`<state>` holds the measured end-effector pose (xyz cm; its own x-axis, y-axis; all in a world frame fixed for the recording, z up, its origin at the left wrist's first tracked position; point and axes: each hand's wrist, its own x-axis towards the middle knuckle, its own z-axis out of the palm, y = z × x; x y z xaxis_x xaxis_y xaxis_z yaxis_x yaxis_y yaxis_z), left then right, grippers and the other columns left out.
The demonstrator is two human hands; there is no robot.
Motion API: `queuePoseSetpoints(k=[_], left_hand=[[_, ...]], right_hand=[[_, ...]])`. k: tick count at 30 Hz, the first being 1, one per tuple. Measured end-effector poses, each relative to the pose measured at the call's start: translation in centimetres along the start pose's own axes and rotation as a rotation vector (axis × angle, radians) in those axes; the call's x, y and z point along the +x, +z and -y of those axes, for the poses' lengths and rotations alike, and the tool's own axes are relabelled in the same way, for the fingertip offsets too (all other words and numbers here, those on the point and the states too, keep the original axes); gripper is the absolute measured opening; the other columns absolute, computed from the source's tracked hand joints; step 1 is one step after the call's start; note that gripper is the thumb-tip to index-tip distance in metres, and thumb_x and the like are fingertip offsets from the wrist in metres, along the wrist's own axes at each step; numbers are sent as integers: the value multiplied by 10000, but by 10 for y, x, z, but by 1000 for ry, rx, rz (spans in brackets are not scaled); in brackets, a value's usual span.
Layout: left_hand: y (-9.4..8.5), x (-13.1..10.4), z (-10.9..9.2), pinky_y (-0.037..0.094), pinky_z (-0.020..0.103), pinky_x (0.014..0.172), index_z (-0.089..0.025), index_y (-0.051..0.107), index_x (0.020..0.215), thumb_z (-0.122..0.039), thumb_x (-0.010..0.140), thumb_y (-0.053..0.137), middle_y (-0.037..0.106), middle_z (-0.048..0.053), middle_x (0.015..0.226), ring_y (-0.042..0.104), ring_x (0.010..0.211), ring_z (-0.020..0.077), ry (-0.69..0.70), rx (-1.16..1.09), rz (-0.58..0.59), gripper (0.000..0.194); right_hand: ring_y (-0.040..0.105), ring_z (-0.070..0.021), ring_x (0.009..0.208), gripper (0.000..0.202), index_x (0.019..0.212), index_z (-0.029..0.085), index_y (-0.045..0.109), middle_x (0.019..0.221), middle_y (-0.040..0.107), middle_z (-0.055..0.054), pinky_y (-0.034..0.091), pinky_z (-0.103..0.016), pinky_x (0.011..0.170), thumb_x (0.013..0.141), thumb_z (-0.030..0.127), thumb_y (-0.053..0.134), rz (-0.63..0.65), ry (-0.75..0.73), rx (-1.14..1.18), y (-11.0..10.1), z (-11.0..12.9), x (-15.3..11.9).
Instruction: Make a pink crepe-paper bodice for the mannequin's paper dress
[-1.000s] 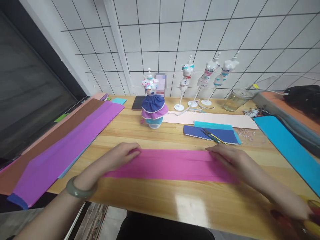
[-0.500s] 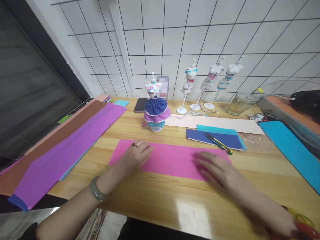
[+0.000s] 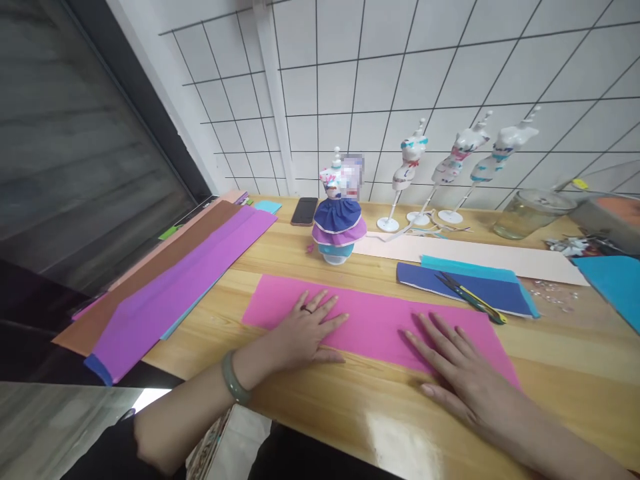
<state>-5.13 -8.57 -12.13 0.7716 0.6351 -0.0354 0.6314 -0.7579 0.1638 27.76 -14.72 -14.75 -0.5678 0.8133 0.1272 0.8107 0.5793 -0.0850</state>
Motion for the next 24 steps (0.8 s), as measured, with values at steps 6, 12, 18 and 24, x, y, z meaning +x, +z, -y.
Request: queuePoseSetpoints(k=[6,12,18,24], left_hand=[[0,-2,24,420,422,1023,-139,587,1219,-447,973,300,635,121,1243,537,1206,248,-142,-56,-247,488],[-4,-7,57,477,375,960,-146,642,1124,-391,947,430,685,80,1151,576,1109,224,-63,-49,-295,369],[8,-11,64,419,429,1024,-173,565,1258,-444,949,387,606,92,1287,498,1221,253,-67,14,-224,447],[9,-20,63,210,435,1153,-187,358,1429,-528,950,304,381,90,1495,248,1417,246,-129,58,-98,590]], right_hand=[[158,-401,1398,703,1474,202,322,1544,215,-144,328,-632,1035,889,569,448,-68,64,-1,11,-9,-4],[270,-324,1391,541,1350,162,530,1494,356,-115,327,-535,1089,961,483,334,-22,91,51,-4,-20,15],[175,-288,1423,601,1496,215,235,1562,186,-85,260,-537,1118,965,465,363,4,-1,45,6,-32,26],[136,-285,1428,630,1511,310,3,1582,119,-62,245,-575,1105,981,429,323,8,-31,9,16,-36,20]])
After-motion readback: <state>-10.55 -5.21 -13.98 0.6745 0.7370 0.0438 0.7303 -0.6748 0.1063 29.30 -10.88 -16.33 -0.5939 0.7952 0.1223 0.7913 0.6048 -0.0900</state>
